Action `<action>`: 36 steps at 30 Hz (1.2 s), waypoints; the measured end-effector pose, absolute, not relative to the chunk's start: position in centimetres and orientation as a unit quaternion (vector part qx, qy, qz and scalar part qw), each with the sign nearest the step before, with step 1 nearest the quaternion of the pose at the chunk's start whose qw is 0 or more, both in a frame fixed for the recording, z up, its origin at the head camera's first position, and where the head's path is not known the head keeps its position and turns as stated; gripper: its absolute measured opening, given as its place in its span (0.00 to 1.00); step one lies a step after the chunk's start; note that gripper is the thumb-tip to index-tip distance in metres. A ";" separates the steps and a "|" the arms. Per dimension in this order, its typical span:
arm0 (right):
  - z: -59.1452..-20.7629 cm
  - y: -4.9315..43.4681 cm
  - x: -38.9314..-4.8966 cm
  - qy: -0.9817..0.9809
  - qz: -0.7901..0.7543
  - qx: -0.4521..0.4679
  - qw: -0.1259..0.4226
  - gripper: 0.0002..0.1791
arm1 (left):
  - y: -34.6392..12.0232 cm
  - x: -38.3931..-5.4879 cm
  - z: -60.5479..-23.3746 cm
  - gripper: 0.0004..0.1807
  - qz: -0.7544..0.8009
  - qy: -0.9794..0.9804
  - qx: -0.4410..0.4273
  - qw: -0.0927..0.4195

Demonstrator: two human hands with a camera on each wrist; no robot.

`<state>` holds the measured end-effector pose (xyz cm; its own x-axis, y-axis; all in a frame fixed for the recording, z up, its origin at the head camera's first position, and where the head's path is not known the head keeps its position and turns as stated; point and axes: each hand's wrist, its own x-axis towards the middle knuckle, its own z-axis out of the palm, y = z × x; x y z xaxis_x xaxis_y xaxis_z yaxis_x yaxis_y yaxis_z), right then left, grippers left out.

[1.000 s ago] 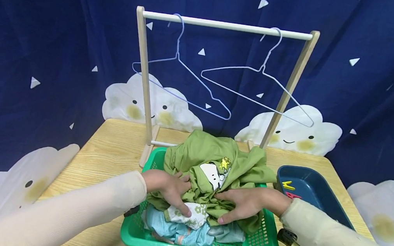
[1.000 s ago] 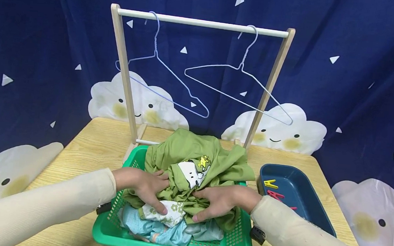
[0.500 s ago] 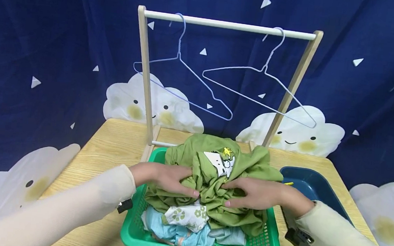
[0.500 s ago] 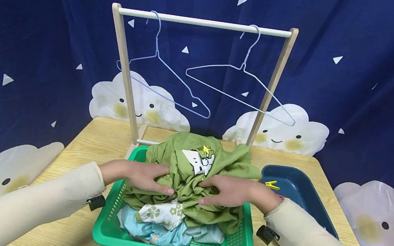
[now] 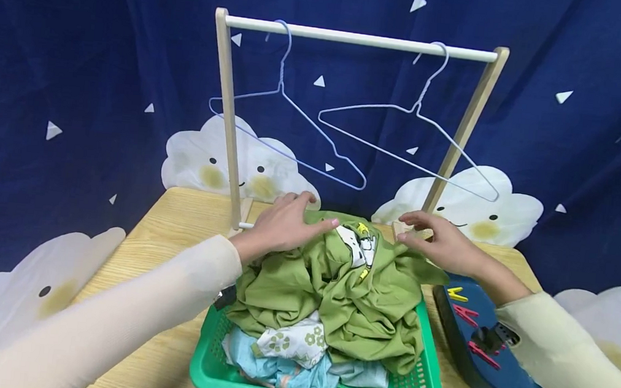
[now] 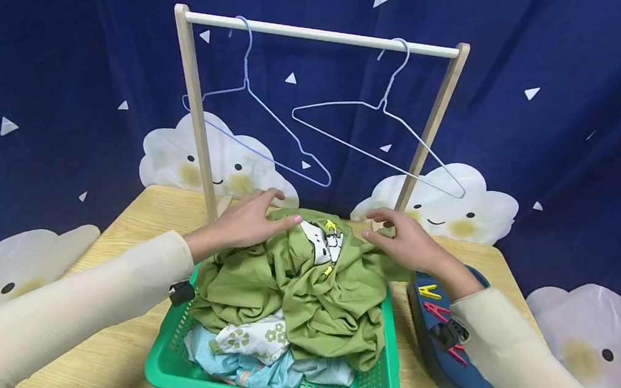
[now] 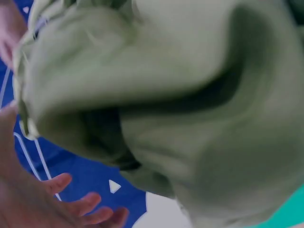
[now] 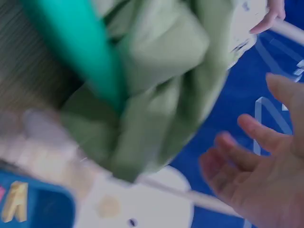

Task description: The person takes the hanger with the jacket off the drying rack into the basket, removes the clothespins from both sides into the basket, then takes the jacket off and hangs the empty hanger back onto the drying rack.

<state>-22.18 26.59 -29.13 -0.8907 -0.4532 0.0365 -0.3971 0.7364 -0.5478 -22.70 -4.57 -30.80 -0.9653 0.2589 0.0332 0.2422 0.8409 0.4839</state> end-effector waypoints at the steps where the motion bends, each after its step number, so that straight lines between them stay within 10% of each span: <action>1: -29.6 27.0 -22.5 0.935 -0.273 -0.217 0.066 0.30 | -4.6 -23.0 -30.9 0.49 0.250 0.959 0.128 0.032; 7: -32.8 29.4 -23.8 0.924 -0.267 -0.168 0.217 0.54 | -5.3 -24.7 -31.7 0.59 0.319 0.921 0.131 0.181; 13: -34.9 30.5 -24.5 0.900 -0.306 -0.223 0.215 0.41 | -6.5 -26.0 -33.4 0.59 0.345 0.888 0.119 0.279; 28: -33.5 27.4 -24.5 0.942 -0.251 -0.213 -0.064 0.13 | -4.9 -26.2 -33.9 0.47 0.390 0.907 0.143 0.071; 36: -31.9 25.7 -22.9 0.900 -0.364 -0.234 -0.045 0.11 | -5.5 -25.0 -31.9 0.42 0.445 0.877 0.154 0.092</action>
